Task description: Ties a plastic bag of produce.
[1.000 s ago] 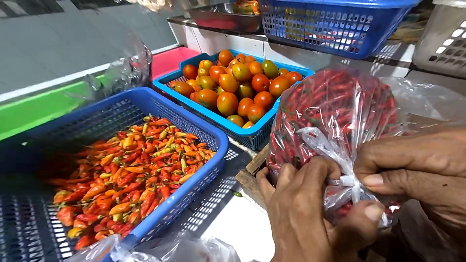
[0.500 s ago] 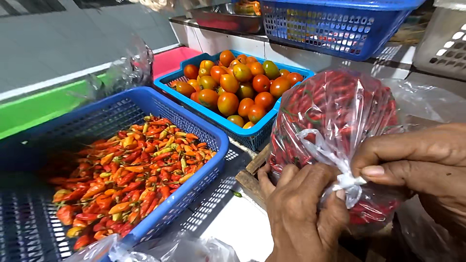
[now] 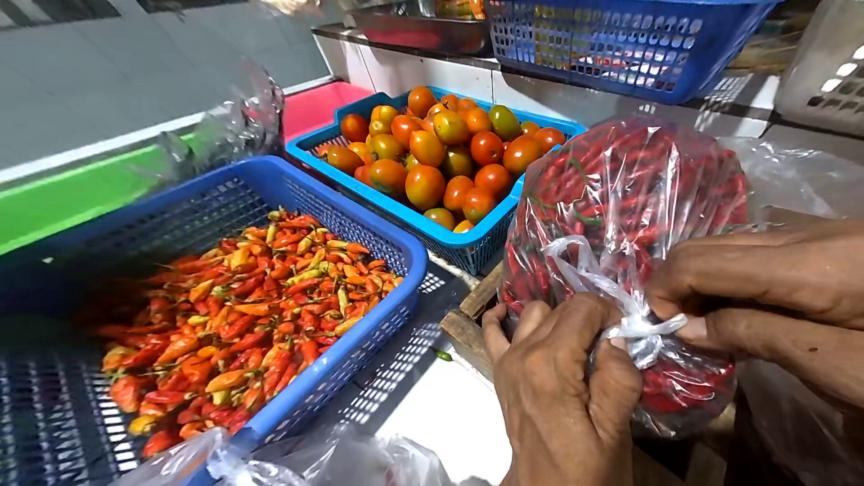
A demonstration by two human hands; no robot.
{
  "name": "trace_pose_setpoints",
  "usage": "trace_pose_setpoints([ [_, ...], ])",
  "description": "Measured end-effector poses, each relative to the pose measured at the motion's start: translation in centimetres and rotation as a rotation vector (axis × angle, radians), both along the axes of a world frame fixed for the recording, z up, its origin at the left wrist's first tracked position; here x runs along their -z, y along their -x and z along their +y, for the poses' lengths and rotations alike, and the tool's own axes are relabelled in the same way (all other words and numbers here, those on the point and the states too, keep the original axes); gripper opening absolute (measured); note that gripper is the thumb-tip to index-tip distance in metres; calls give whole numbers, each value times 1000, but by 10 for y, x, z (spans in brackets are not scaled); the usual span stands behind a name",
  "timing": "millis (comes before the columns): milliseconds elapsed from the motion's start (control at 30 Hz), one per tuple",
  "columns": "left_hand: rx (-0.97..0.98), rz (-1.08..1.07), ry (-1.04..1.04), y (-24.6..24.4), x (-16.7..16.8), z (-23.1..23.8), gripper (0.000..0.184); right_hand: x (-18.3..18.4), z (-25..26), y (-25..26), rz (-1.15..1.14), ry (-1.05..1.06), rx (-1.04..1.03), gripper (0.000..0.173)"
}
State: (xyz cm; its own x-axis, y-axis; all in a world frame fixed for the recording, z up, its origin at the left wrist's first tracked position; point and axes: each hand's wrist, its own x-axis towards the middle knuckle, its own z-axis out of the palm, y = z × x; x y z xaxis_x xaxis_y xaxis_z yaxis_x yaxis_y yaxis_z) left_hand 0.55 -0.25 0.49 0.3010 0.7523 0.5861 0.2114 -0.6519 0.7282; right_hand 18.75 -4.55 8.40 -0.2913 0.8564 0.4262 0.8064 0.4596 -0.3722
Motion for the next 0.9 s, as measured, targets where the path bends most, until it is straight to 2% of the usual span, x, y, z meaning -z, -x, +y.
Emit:
trace_pose_setpoints([
  [167,-2,19,6,0,0,0,25,5,1,4,-104,-105,-52,21],
  [300,-24,17,-42,-3,4,0,26,10,0,6,-122,-157,-35,22],
  [433,-7,3,-70,-3,5,0,41,15,-1,10,-110,-193,-6,20],
  [600,-53,127,-164,-4,3,-1,28,13,1,3,-69,-155,-64,21],
  [767,-80,144,-147,-4,3,-1,22,7,0,-1,-40,-39,-88,12],
  [900,-68,134,-119,-3,2,0,21,10,1,5,-129,-132,-45,21],
])
